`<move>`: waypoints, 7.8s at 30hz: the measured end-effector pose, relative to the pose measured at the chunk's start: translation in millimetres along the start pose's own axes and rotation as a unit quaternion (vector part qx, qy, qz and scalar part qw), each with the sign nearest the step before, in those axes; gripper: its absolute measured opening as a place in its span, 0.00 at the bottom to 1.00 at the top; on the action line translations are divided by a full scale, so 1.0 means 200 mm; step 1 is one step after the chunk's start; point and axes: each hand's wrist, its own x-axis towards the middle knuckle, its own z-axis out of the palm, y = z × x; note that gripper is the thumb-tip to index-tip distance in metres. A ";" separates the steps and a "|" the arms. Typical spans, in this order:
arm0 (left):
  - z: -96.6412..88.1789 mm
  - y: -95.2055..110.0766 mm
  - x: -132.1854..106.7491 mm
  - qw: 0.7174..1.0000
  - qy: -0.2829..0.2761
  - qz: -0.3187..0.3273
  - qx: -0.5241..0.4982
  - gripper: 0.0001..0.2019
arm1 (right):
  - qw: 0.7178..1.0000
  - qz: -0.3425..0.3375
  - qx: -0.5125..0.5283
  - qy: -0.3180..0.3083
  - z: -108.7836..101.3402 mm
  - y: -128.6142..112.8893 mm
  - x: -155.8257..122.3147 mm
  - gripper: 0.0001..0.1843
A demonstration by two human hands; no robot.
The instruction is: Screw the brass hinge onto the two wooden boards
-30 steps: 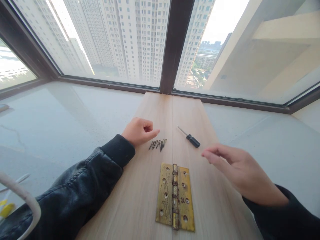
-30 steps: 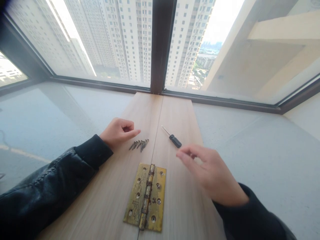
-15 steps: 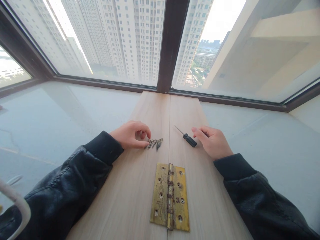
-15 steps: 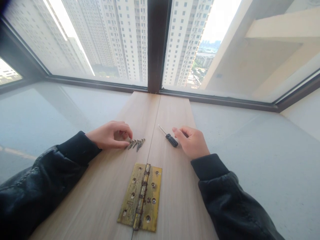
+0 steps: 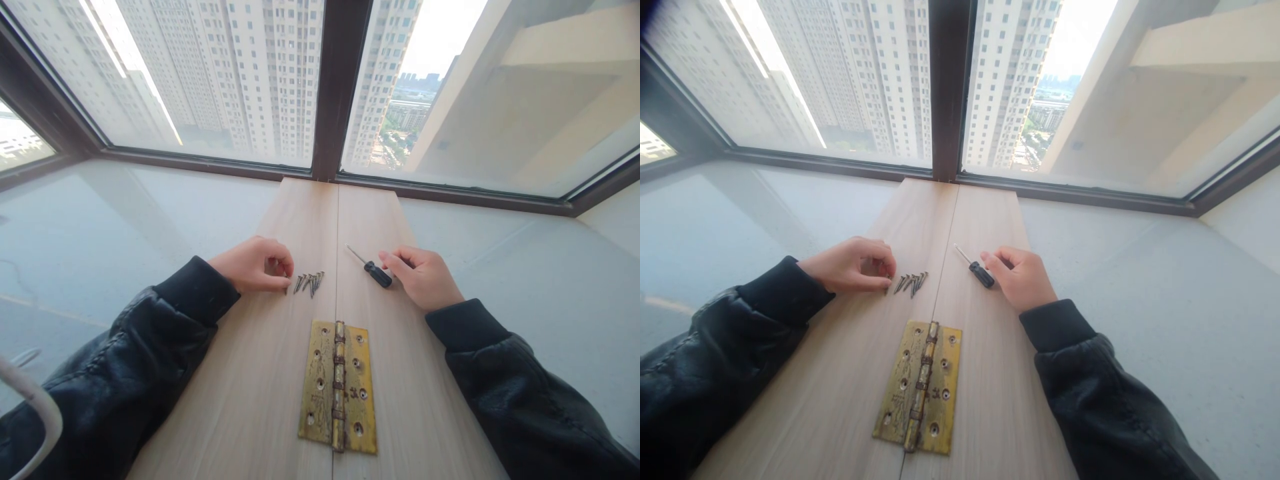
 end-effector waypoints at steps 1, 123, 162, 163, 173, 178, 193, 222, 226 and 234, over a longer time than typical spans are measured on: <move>-0.01 -0.01 0.00 1.000 -0.008 0.000 -0.002 0.09 | 1.000 -0.002 0.000 -0.001 0.00 0.00 0.00 0.22; 0.22 0.20 -0.02 0.957 0.049 0.277 -0.068 0.06 | 1.000 0.020 -0.002 -0.019 0.00 -0.08 0.00 0.18; 0.09 0.18 -0.07 0.968 -0.056 0.244 0.008 0.13 | 0.998 0.012 -0.059 -0.028 0.00 -0.08 -0.02 0.18; 0.10 0.18 -0.07 0.968 -0.058 0.243 0.015 0.13 | 0.997 0.014 -0.064 -0.030 0.00 -0.08 -0.02 0.18; 0.12 0.16 -0.06 0.975 -0.052 0.216 0.017 0.02 | 0.991 0.022 -0.113 -0.068 -0.03 -0.11 -0.03 0.14; 0.11 0.14 -0.06 0.978 -0.030 0.207 0.007 0.05 | 0.997 0.056 -0.056 -0.003 -0.02 -0.08 -0.02 0.13; 0.14 0.12 -0.04 0.974 0.000 0.228 -0.008 0.13 | 0.921 0.058 0.367 0.114 0.01 -0.01 -0.01 0.11; 0.08 0.12 -0.04 0.998 0.015 0.061 0.021 0.08 | 0.920 -0.253 0.298 -0.006 0.05 -0.49 -0.23 0.19; 0.08 0.09 -0.02 0.997 0.054 0.036 0.040 0.10 | 0.920 -0.297 0.256 0.001 0.03 -0.48 -0.25 0.26; 0.10 0.06 0.01 0.993 0.098 0.020 0.057 0.09 | 0.890 -0.359 0.278 0.024 0.03 -0.48 -0.24 0.32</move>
